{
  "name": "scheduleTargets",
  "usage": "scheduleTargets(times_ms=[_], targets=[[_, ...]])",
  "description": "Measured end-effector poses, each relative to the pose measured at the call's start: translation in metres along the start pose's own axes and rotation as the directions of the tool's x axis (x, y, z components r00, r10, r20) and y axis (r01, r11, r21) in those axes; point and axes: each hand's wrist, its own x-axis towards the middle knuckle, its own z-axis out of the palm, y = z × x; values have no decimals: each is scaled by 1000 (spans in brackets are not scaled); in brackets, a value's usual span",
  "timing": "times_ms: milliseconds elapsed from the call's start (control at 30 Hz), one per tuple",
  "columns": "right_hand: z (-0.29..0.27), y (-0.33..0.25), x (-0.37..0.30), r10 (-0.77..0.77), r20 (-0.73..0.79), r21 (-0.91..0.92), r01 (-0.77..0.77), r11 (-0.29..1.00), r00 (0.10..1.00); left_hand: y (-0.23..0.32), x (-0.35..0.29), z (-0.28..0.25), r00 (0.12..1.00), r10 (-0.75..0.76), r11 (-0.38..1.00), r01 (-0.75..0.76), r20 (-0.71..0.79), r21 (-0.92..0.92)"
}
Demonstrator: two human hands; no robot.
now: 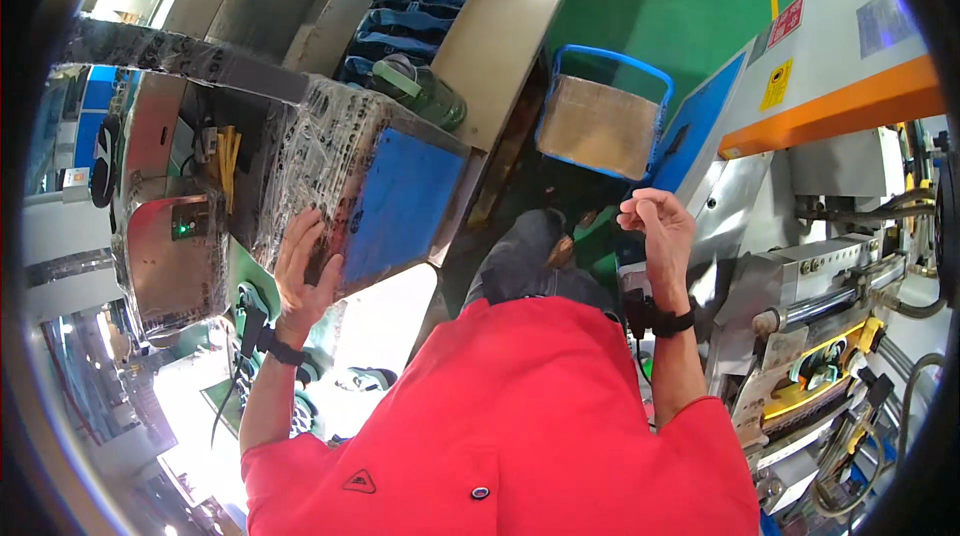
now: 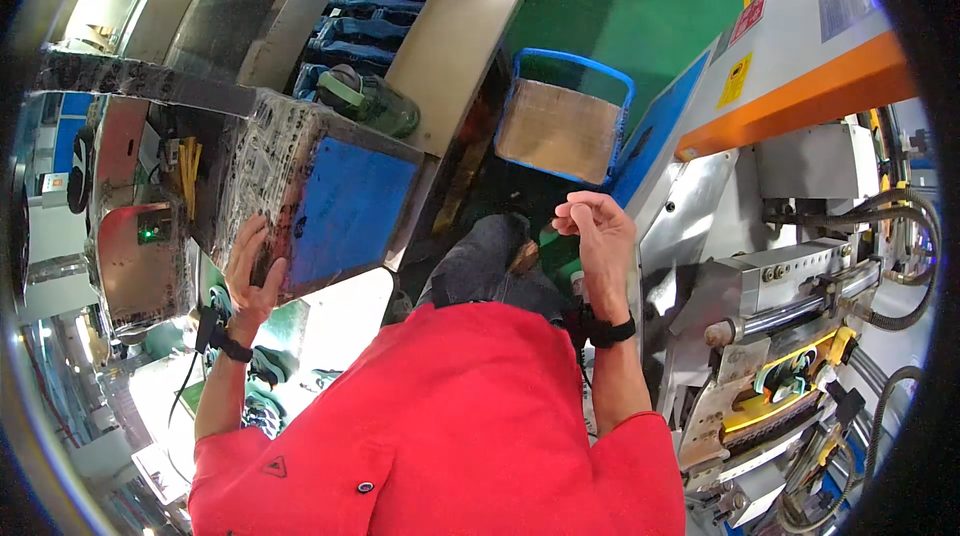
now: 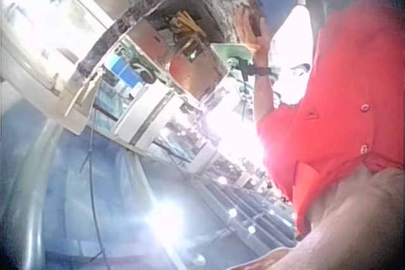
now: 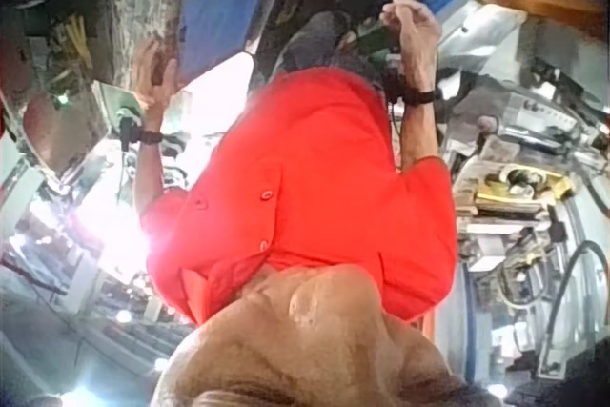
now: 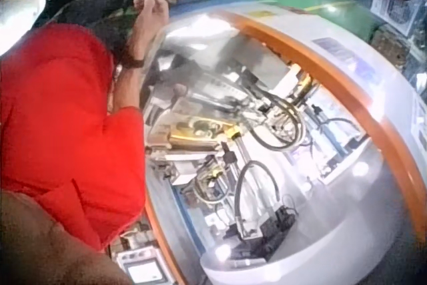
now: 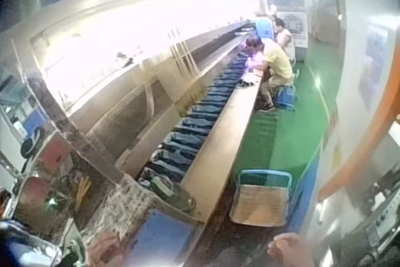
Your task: Operating a lasting machine to attach soles to shoe uppers on an assembly line.
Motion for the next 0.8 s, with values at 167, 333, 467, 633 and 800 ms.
scheduleTargets(times_ms=[167,333,467,633,800], targets=[[-8,5,0,24,-15,17,-23,1000,1000,5,3,0,999,-37,999,37,23,21],[-14,6,-1,41,-22,33,-40,999,999,1,0,1,999,-34,999,34,13,25],[-20,8,-2,63,-24,19,-62,998,998,4,1,0,999,-34,998,32,22,52],[-24,5,-4,65,-28,31,-64,997,998,8,0,0,999,-24,997,23,23,68],[-30,7,-5,73,-36,16,-72,997,997,11,0,0,999,-28,999,27,25,47]])
